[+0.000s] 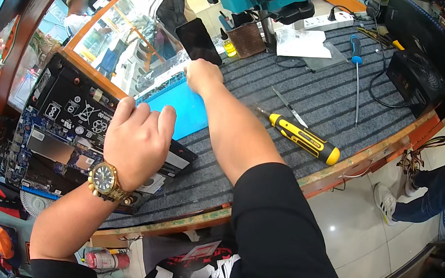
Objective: The person removes a battery from a laptop using a screwdriver to unfasten screws and then pulling the battery out by hand.
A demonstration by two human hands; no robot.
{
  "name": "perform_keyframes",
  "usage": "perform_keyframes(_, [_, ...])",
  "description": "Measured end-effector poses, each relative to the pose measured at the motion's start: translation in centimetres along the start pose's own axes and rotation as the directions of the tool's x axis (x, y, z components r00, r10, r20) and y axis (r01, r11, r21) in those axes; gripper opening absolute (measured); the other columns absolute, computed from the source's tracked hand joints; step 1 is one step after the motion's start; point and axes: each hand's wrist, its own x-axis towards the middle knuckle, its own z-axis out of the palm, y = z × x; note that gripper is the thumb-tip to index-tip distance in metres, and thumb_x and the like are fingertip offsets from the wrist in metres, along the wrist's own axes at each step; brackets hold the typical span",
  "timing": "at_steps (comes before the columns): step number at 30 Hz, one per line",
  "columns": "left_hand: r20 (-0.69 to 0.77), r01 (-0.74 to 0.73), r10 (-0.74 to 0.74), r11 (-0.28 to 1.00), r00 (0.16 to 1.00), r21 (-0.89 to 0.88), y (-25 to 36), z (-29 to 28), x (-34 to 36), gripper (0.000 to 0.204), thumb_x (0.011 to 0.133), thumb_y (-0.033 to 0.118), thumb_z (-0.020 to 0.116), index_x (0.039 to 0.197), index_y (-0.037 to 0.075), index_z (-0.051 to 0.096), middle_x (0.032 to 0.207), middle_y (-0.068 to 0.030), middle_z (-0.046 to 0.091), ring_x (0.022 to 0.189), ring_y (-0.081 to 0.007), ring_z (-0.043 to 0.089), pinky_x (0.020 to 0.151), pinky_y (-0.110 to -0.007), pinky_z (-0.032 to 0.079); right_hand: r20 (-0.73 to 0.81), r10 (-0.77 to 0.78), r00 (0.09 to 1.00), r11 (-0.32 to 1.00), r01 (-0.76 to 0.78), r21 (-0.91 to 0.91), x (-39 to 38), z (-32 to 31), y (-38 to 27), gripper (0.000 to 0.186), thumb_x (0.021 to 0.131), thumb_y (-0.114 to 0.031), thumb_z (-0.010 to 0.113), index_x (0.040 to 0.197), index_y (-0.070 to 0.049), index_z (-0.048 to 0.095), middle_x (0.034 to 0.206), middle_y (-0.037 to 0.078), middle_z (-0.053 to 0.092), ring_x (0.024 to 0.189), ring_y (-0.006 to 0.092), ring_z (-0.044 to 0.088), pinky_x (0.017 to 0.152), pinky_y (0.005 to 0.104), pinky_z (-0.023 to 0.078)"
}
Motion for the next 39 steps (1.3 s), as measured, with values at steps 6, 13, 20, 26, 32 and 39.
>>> perform_keyframes(6, [0.014,0.003,-0.003,1.000,1.000,0.002,0.0,-0.1,0.0,0.010,0.089,0.006,0.067,0.100,0.006,0.067,0.068,-0.0022,0.057,0.073,-0.0234,0.061,0.090,-0.043,0.051,-0.013,-0.009,1.000,1.000,0.009,-0.020,-0.1,0.2,0.0,0.025,0.094,-0.016,0.071,0.113,-0.019,0.087,0.112,0.017,0.084,0.108,0.0386,0.080,0.096,0.0510,0.063])
perform_keyframes(13, [-0.009,0.002,-0.002,1.000,1.000,-0.005,0.0,-0.1,-0.1,0.007,0.089,0.007,0.067,0.096,0.007,0.065,0.067,-0.0022,0.057,0.072,-0.0233,0.060,0.088,-0.042,0.051,-0.022,0.010,1.000,1.000,-0.010,0.002,0.1,0.3,0.3,0.022,0.095,-0.018,0.072,0.111,-0.018,0.088,0.111,0.018,0.083,0.106,0.0398,0.080,0.096,0.0515,0.063])
perform_keyframes(20, [-0.003,-0.002,0.002,1.000,1.000,-0.010,-0.1,0.0,-0.1,0.008,0.089,0.007,0.067,0.089,0.010,0.059,0.066,-0.0029,0.055,0.070,-0.0234,0.059,0.088,-0.041,0.050,-0.288,0.010,0.958,0.946,0.084,0.314,-0.2,-1.2,0.8,0.018,0.098,-0.024,0.074,0.104,-0.011,0.086,0.100,0.019,0.083,0.096,0.0386,0.081,0.086,0.0492,0.064])
perform_keyframes(26, [-0.045,-0.008,0.008,1.000,0.999,0.006,-0.2,0.3,-0.1,0.010,0.087,0.009,0.068,0.082,0.011,0.060,0.065,-0.0022,0.059,0.070,-0.0209,0.062,0.090,-0.039,0.049,-0.179,0.102,0.978,0.780,0.033,0.625,-2.9,-6.0,-1.8,0.019,0.101,-0.022,0.074,0.097,-0.004,0.081,0.078,0.009,0.076,0.076,0.0193,0.076,0.068,0.0378,0.060])
perform_keyframes(32, [-0.079,0.025,-0.028,0.999,0.997,-0.035,0.0,0.9,-0.2,0.009,0.090,0.010,0.068,0.085,0.011,0.061,0.067,-0.0031,0.062,0.073,-0.0224,0.065,0.093,-0.041,0.051,0.331,0.172,0.928,0.108,-0.352,0.930,-13.0,-10.1,-5.4,0.029,0.117,-0.029,0.059,0.117,-0.004,0.073,0.094,0.003,0.072,0.087,0.0167,0.074,0.075,0.0334,0.061])
perform_keyframes(39, [-0.127,0.031,-0.038,0.998,0.991,-0.061,0.0,1.5,-0.5,0.005,0.092,0.013,0.068,0.093,0.008,0.066,0.072,-0.0058,0.072,0.077,-0.0232,0.069,0.098,-0.043,0.052,0.303,0.239,0.923,-0.479,-0.160,0.863,-19.7,-8.5,-10.0,0.042,0.123,-0.035,0.044,0.131,0.002,0.062,0.126,0.015,0.070,0.115,0.0256,0.071,0.105,0.0408,0.058])
